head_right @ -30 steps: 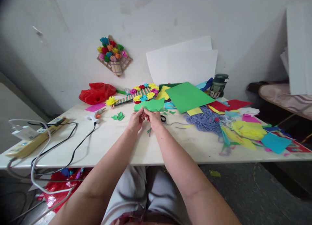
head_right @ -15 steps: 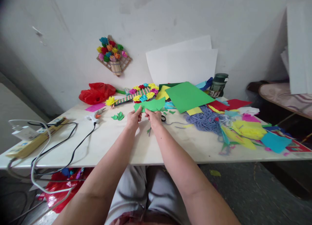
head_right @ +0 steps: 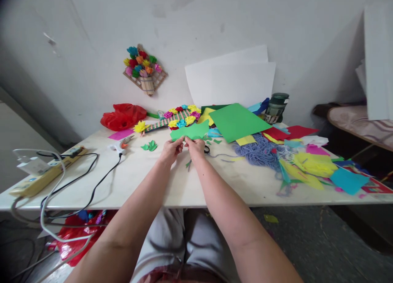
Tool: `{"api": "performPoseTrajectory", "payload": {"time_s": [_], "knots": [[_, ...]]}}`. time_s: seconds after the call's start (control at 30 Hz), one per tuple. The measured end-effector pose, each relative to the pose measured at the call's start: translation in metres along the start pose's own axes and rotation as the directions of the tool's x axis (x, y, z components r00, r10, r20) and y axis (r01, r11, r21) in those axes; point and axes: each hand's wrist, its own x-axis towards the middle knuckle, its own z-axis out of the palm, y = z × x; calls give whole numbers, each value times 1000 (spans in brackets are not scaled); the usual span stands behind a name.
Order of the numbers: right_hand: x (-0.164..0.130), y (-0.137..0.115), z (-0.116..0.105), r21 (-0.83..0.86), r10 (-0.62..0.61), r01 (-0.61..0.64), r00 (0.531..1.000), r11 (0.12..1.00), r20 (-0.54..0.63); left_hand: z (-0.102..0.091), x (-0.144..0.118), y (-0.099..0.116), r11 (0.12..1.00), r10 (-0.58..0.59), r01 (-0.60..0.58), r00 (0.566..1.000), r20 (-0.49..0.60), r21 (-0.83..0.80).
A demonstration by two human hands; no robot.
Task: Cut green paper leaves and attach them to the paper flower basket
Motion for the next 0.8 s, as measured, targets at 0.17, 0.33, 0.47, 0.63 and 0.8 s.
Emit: {"api": "performPoseTrajectory", "payload": {"time_s": [0.17, 0.33, 0.47, 0.63, 0.8], "knots": [[2, 5, -1, -37, -14, 14, 1000, 999, -4, -1, 2, -2, 1000, -18, 18, 1000, 18, 2], [10, 17, -3, -217, -120, 118, 993, 969, 3, -2, 1, -1, 1000, -8, 8, 1000, 1, 24], [11, 18, -4, -377, -142, 132, 990, 917, 1, -2, 2, -3, 996, 35, -31, 998, -46, 88], [9, 10, -6, -555, -266, 191, 962, 810, -58, 1, 1, -3, 987, 41, -31, 997, -62, 160], [9, 7, -6, -433, -260, 214, 964, 876, -50, 1, -2, 2, 989, 67, -66, 998, -6, 136]]}}
